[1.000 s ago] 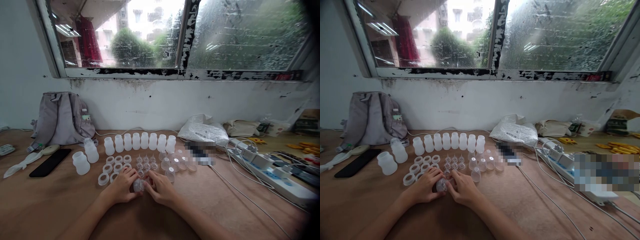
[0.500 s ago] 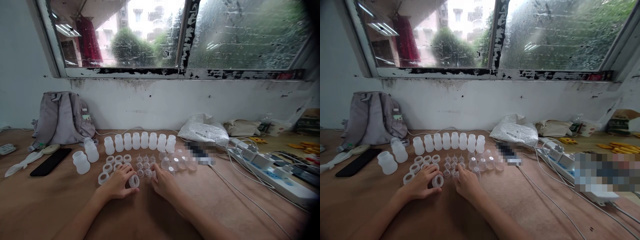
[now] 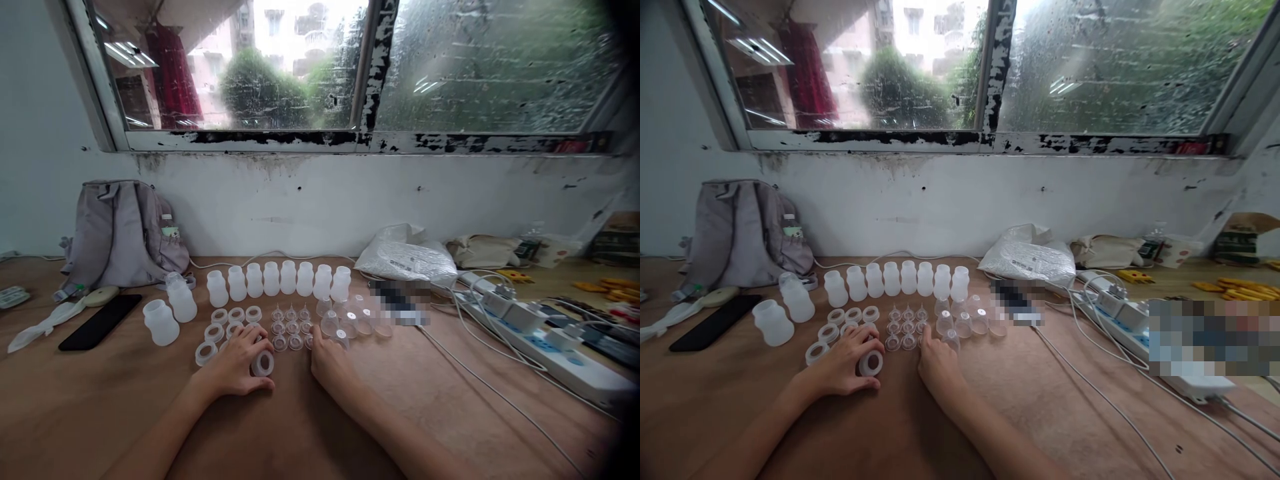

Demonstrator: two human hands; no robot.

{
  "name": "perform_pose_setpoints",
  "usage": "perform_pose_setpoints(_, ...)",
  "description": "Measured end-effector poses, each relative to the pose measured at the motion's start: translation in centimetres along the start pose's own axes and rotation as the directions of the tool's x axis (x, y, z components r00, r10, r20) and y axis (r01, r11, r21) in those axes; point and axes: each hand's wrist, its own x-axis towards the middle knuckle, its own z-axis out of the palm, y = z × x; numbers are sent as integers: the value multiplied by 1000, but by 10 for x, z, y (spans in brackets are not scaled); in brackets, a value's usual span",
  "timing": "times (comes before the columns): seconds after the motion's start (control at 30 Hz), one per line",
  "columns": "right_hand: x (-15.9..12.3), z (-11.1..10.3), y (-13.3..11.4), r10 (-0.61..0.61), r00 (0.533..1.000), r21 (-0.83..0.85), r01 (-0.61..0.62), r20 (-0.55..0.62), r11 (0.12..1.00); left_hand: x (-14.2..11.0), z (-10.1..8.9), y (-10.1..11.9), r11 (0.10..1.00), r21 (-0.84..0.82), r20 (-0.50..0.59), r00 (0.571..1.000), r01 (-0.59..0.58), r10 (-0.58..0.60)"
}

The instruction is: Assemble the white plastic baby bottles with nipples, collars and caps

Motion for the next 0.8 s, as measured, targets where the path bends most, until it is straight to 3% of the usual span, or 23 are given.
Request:
perform_pose_setpoints(0.43, 2, -1, -1, -6, 999, 180, 14, -44, 984, 0, -1, -14, 998, 56, -59, 998, 16, -13)
perform_pose_setpoints(0.8, 9, -1, 4, 50, 999, 176, -52, 15, 983, 3, 12, -39, 990, 138, -160, 987, -5, 27)
